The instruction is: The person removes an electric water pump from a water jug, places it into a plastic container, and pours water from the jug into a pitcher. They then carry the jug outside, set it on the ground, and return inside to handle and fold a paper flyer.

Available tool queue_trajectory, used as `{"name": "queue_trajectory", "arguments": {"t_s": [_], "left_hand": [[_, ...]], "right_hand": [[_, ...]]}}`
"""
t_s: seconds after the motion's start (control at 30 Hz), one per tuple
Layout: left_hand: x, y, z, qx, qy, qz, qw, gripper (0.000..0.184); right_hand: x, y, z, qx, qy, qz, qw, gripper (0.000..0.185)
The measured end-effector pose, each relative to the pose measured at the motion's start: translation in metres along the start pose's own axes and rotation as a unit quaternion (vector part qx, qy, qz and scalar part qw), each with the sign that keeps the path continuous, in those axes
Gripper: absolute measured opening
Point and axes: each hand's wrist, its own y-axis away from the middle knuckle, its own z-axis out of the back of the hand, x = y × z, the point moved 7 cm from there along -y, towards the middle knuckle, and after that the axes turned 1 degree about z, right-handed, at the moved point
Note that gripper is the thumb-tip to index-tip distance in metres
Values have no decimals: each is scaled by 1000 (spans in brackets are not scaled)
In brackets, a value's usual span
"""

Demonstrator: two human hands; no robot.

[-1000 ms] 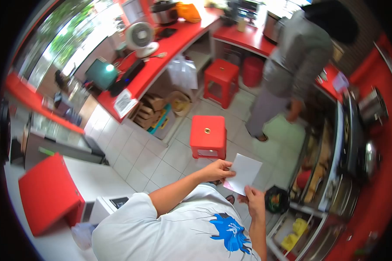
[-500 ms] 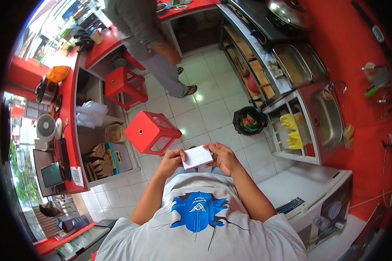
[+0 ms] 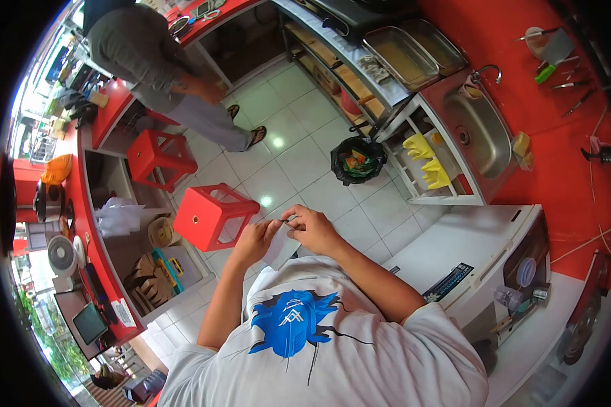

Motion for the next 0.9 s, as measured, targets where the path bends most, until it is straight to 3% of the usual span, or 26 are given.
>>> {"name": "queue_trajectory", "arguments": {"t_s": [0.13,0.3,0.43,0.5,0.57,0.73,0.83,0.9], "left_hand": [[-8,-1,0,-89,-103,-87,987,33],[1,-2,4,-134,-127,-107,977,30],[0,-2,7,-121,-80,-110,983,28],[-2,-2,8,-115,-63,-110,985,27],[3,-3,12,-110,32,-77,990,27],[17,-8,16,-185,114,-40,975,30],[22,-11,12,-168,156,-21,973,31],[28,-17,5,-63,240,6,969,32]], "right_hand": [[-14,-4,-5,4,-12,-25,1000,30],[-35,-8,-10,-36,-102,-121,987,19],[-34,-14,-11,-55,-75,-87,992,19],[-14,-17,-5,-80,69,-16,994,19],[-5,-16,-9,-75,34,-30,996,21],[-27,-18,-18,-49,-171,-131,975,25],[-24,-20,-10,-50,-112,-103,987,26],[-21,-20,-5,-24,-105,-109,988,27]]}}
